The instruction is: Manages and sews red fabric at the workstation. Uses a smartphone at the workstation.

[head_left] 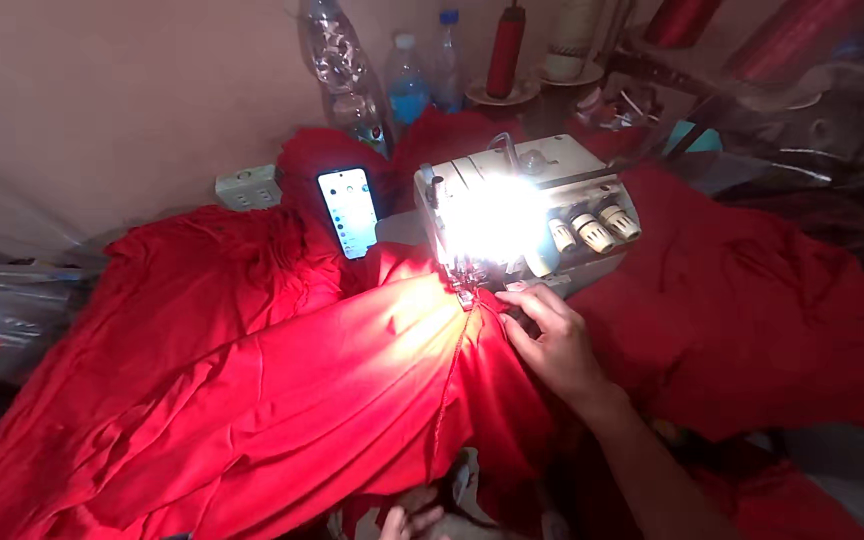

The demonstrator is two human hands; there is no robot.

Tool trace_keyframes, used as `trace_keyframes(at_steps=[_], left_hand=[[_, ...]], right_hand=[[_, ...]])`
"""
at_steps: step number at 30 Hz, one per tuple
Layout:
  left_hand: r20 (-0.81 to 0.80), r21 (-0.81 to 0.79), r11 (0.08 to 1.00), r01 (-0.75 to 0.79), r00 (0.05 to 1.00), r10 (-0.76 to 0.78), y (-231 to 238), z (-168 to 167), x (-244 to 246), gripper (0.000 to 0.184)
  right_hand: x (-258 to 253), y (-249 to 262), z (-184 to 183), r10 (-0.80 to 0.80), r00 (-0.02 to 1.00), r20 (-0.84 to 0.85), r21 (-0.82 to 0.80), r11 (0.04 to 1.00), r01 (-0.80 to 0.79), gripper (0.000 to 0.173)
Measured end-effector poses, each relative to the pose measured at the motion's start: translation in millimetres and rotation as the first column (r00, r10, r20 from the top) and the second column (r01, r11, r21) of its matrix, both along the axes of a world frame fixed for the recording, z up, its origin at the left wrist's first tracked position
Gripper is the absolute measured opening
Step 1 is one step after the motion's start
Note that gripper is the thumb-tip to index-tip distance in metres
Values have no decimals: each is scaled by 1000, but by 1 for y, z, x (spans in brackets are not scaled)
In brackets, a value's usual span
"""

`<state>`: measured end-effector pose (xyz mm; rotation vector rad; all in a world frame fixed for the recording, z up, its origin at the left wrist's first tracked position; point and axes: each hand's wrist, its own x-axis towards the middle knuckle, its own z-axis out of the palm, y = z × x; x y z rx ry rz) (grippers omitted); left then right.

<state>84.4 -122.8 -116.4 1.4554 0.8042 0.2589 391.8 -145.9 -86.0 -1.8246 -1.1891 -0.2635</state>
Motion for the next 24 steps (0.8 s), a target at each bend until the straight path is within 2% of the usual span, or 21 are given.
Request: trace_keyframes(at_steps=[1,3,4,6,8,9,10,12,13,15,16,17,19,20,21,23,24], left_hand=[[81,-133,987,-89,992,100,-5,-7,12,49],[152,-401,874,-276,920,360,-8,-2,38,24],[115,-506,791,-345,881,458,-7,7,49,24],[11,-589,668,-456,821,571,-9,23,61,24],[37,-528,677,-512,783,621,-12,32,59,20],[109,-452,728,-515,778,618,-14,34,52,20],[184,-349,784,-513,783,594,-15,40,44,21],[359,-176,813,-555,733,578,-15,57,32,19],[466,-164,810,-562,680,566,-13,64,29,19],[582,-295,820,-490,588,561,-6,78,32,13],[563,-414,802,-431,570,598,-3,82,37,19],[486,-487,775,-404,612,624,-4,82,42,18],[294,-480,797,-367,788,540,-10,77,45,10],[224,-432,817,-383,831,508,-14,77,45,18],[225,-363,834,-416,829,512,-18,80,44,26],[418,-234,838,-493,727,544,-16,87,39,29],[515,-211,834,-510,667,538,-9,87,36,26]], right_hand=[[1,0,0,-2,996,90,-54,999,7,25],[-3,2,-2,10,978,209,-128,992,17,21],[-6,3,-5,16,966,256,-140,990,21,18],[-13,6,-9,29,947,320,-145,989,18,14],[-16,0,3,61,969,239,-280,960,9,13],[-16,-5,15,69,990,125,-372,928,-18,14],[-13,-9,24,74,997,7,-397,916,-65,16],[-14,-13,22,101,987,-126,-156,981,-120,23],[-21,-13,23,135,953,-272,-39,988,-151,26],[-35,-14,29,206,751,-627,83,977,-199,24],[-38,-14,32,199,646,-737,107,978,-178,21],[-38,-15,34,183,565,-805,108,981,-164,18],[-35,-18,38,157,488,-859,69,979,-193,19],[-33,-20,39,142,483,-864,30,972,-232,20],[-31,-22,39,128,487,-864,-11,962,-274,21],[-27,-23,35,128,489,-863,-47,943,-329,13],[-25,-23,33,154,458,-876,-25,932,-363,9]])
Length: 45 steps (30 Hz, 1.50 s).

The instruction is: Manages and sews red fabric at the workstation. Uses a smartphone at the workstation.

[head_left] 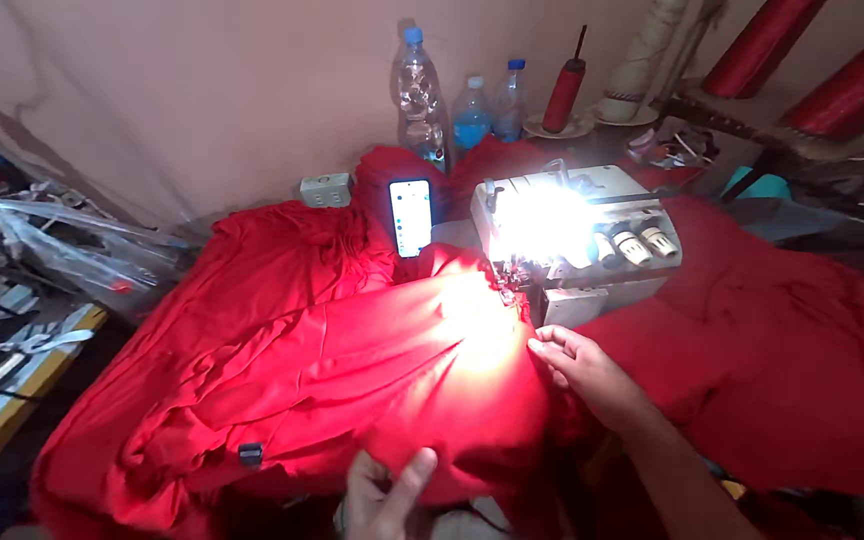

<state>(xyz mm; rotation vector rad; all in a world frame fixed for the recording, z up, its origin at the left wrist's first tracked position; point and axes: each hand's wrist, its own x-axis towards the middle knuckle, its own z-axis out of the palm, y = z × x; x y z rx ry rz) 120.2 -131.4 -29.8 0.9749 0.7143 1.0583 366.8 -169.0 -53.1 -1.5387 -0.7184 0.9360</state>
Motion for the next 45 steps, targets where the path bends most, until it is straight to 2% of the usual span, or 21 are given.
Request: trace_keyframes(at_steps=[1,2,4,5,6,8,10,12,15,18,21,24,26,28,29,31,32,35,39,42,45], left_hand=[[65,14,1000,-19,998,19,8,-3,-1,17],[94,-45,998,-31,995,36,11,-7,0,21],[21,-245,969,13,1000,-8,2,-13,5,28],[-47,-280,959,44,997,-60,-4,-15,6,31],[-101,-253,967,22,994,-49,-9,-15,7,33],[-174,-55,996,-75,983,64,-6,-5,4,29],[-168,120,979,-167,968,186,14,5,-1,24],[-156,217,946,-241,948,277,39,4,-5,30],[-158,265,903,-338,909,386,60,-9,-9,36],[-173,336,881,-333,897,406,65,-13,-8,35],[-219,473,825,-310,866,451,68,-13,-11,34],[-292,605,741,-290,785,546,73,-18,-13,32],[-336,639,716,-282,735,589,74,-21,-10,28],[-332,632,726,-270,752,569,71,-23,-4,14],[-335,637,737,-226,780,528,68,-23,-3,24],[-340,690,709,-142,802,492,62,-25,-1,60],[-327,726,676,-124,802,499,59,-25,0,64],[-318,825,561,-72,761,566,60,-22,-5,49],[-366,851,524,-28,685,630,88,-28,-16,43],[-342,862,506,-22,711,615,96,-29,-14,39],[-350,872,487,57,767,537,84,-29,-11,30]], right_hand=[[2,0,-1,39,998,-46,26,999,-38,8],[4,0,-1,78,993,-93,58,996,-73,11],[6,1,-3,98,976,-193,130,989,-73,15],[7,2,-5,79,969,-234,161,986,-41,15],[7,1,-6,49,959,-280,184,983,3,16],[4,-1,-9,21,921,-389,211,975,67,18],[-6,-6,-8,73,865,-496,230,972,50,19],[-24,-12,-6,77,846,-528,215,976,45,20],[-49,-18,-12,-42,890,-455,132,985,114,13],[-59,-20,-21,-96,897,-432,130,977,167,13],[-59,-21,-25,-128,908,-398,179,961,213,13],[-57,-23,-28,-152,917,-368,241,937,252,19],[-56,-24,-30,-147,924,-353,298,919,260,20],[-56,-24,-30,-157,940,-304,352,898,264,24],[-55,-25,-30,-172,948,-269,367,891,266,27],[-51,-31,-32,-214,954,-211,377,882,282,31],[-47,-34,-32,-239,953,-183,371,881,293,32],[-33,-40,-28,-276,948,-156,372,873,315,36],[-54,-27,-26,-276,958,-75,477,834,278,34],[-63,-25,-31,-343,939,-32,506,804,311,30],[-58,-36,-33,-415,910,4,468,805,365,27]])
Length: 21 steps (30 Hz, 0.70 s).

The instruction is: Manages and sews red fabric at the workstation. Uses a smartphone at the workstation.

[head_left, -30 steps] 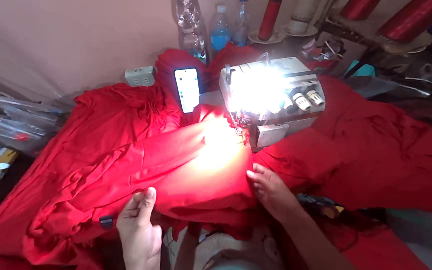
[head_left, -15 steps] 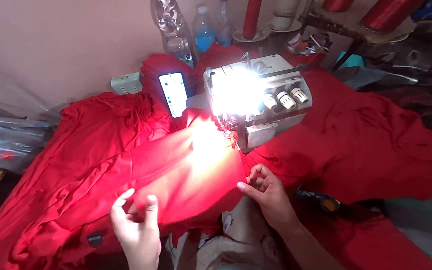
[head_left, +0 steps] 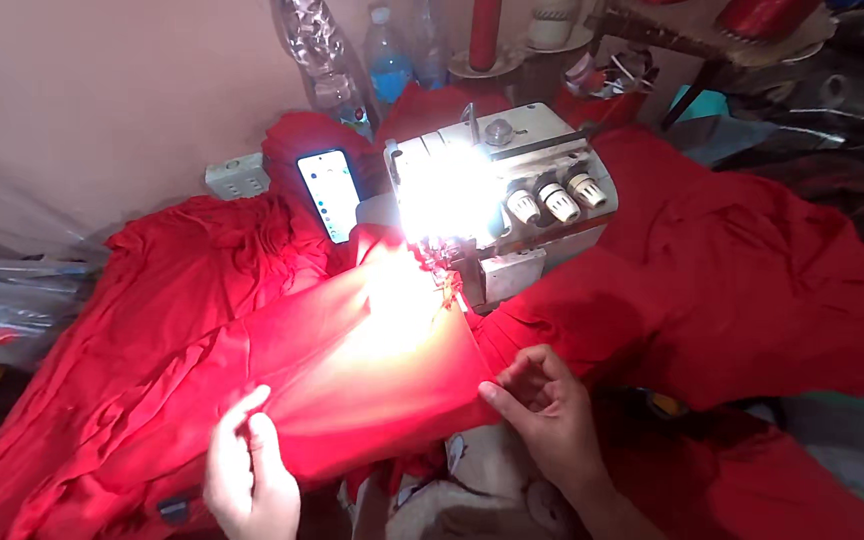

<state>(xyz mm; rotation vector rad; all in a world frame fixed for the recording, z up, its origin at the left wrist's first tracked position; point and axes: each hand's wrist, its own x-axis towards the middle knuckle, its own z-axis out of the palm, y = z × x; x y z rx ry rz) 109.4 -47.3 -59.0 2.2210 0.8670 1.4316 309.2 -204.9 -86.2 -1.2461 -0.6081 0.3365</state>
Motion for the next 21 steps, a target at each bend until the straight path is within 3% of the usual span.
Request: trace_keyframes(at_steps=[6,13,18,21], left_hand=[[-32,-37,996,79,996,-81,-24,3,-9,32],[-72,103,992,75,995,-67,30,21,7,34],[-7,82,988,129,992,-129,80,12,19,34],[-95,9,1000,2,996,-1,73,18,23,42]], right_hand=[[2,-7,-6,-6,998,-65,-14,1000,6,28],[10,24,-4,-23,999,-34,3,1000,23,24],[23,56,4,-106,993,50,32,994,104,26],[22,64,3,-150,988,23,27,988,150,31]])
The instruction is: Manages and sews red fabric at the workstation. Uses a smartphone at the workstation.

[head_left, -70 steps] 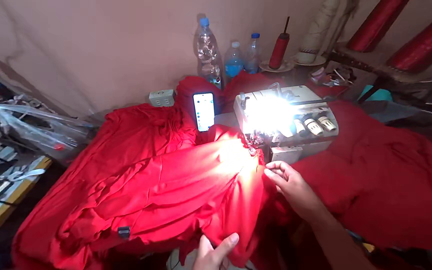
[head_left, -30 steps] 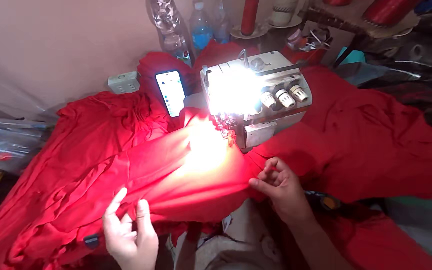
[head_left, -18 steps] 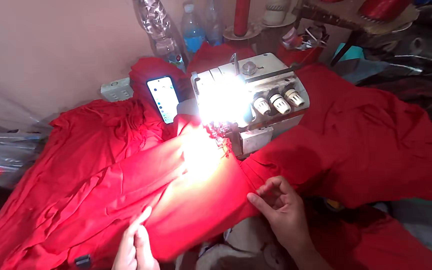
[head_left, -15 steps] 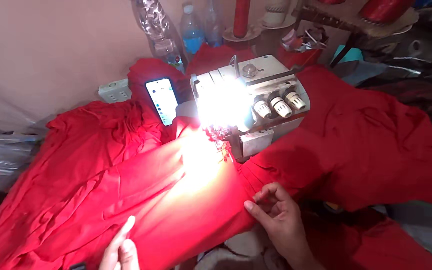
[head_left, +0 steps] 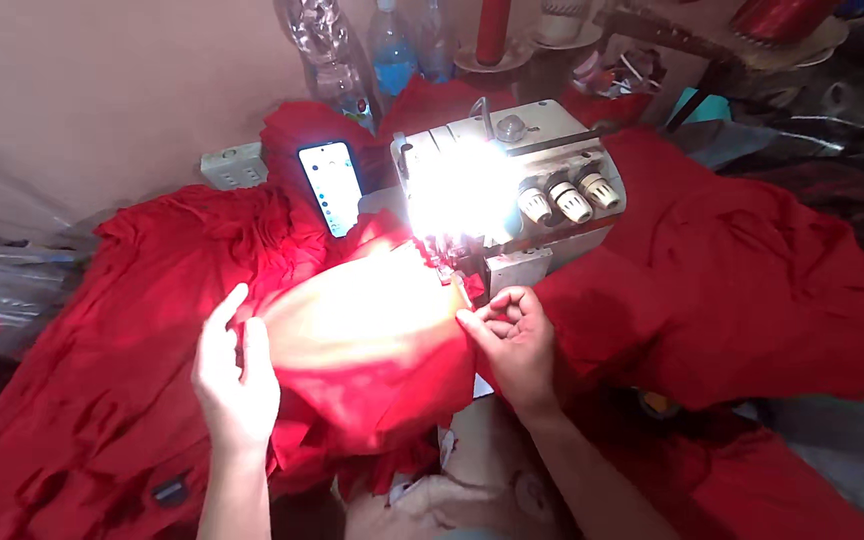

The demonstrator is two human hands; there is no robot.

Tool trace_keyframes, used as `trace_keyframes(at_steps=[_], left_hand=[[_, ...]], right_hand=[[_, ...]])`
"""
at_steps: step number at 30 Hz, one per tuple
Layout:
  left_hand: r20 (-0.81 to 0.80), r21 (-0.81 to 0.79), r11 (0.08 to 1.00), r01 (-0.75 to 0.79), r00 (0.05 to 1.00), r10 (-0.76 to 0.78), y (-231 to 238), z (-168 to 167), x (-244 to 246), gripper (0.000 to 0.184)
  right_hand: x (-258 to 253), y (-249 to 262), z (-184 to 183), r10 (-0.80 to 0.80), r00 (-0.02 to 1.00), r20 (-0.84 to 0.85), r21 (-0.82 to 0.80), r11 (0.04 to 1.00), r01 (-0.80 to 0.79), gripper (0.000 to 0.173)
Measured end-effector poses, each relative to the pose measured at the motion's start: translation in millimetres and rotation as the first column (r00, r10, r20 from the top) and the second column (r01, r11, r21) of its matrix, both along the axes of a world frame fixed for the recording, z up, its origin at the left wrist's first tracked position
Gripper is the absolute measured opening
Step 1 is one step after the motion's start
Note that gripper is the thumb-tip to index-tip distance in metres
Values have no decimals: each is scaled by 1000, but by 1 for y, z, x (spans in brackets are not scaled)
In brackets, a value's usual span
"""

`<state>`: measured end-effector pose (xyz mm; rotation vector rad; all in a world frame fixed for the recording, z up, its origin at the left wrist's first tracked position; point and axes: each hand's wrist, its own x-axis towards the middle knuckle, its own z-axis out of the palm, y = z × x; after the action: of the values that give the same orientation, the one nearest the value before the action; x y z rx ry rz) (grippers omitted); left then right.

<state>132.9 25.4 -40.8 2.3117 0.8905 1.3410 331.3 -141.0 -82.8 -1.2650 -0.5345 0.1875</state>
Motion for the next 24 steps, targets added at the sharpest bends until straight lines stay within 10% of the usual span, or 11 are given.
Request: trace_keyframes(at_steps=[4,6,9,13,17,24], left_hand=[[43,159,986,-55,998,49,-72,-38,-29,38],[44,-105,994,41,998,-36,-129,-80,-46,26],[86,-725,686,62,996,2,-174,-128,-44,59],[286,-899,369,234,954,92,-154,-137,-18,53],[250,-812,566,139,960,124,-174,-110,-21,17],[351,-575,805,149,933,78,-170,-78,-10,22]], right_hand=[[-25,-25,-10,174,964,-199,-117,973,-200,23],[-46,-45,-25,253,941,-225,-135,948,-287,14],[-68,-69,-51,238,929,-282,-186,937,-296,12],[-71,-86,-64,232,945,-231,-250,924,-288,16],[-73,-97,-46,206,954,-216,-259,931,-259,10],[-50,-72,-24,231,963,-142,-156,955,-252,9]])
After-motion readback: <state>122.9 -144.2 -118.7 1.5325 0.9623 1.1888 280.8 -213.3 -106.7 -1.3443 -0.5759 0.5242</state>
